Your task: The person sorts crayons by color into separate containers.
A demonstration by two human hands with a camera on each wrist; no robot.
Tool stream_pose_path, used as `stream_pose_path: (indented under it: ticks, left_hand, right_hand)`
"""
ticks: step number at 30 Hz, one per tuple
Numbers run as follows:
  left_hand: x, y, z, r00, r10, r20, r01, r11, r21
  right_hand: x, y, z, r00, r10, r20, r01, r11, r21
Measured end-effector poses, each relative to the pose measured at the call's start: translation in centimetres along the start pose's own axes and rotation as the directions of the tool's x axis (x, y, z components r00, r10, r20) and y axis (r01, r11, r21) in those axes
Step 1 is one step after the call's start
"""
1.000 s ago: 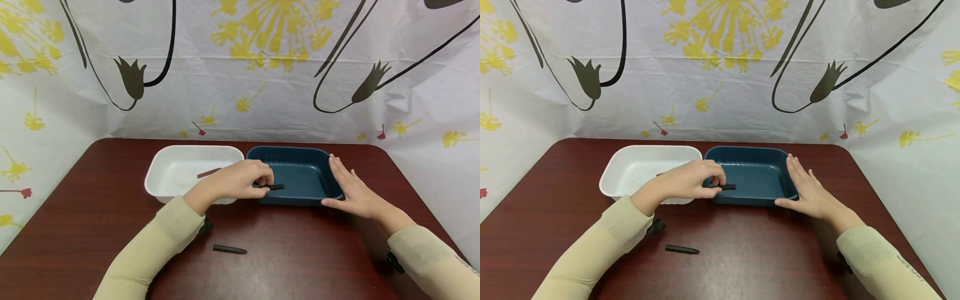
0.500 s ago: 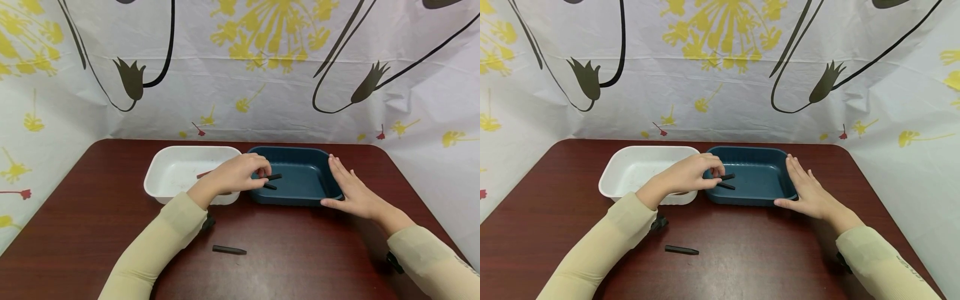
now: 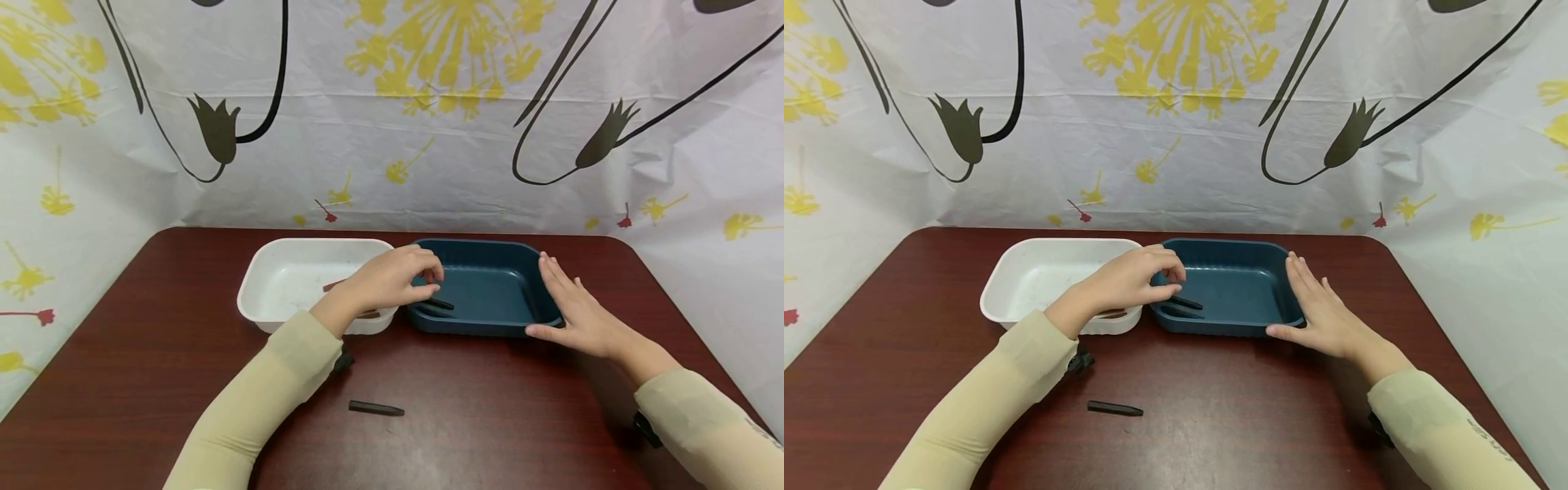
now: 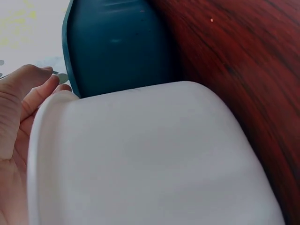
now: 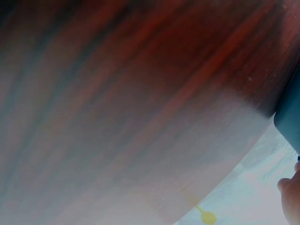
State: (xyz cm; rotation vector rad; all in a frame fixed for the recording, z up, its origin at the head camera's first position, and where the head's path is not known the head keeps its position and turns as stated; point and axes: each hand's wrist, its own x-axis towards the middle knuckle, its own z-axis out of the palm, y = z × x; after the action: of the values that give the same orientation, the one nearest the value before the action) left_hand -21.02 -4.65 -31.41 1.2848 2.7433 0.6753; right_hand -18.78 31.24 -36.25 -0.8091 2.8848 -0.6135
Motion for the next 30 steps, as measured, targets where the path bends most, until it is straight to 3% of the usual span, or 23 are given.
stream_pose_path:
  ticks: [11,30]
  left_hand:
    - [-1.3,0.0,-0.5,0.998,0.050,-0.040,-0.048,0.998,0.050]
    - [-3.2,0.3,-0.9,0.999,0.049,-0.005,-0.049,0.997,0.061]
  right_hand:
    - [-0.1,0.1,0.1,0.999,-0.027,-0.020,0.027,1.000,-0.009]
    - [0.0,0.0,-0.2,1.000,-0.006,0.000,0.006,1.000,-0.013]
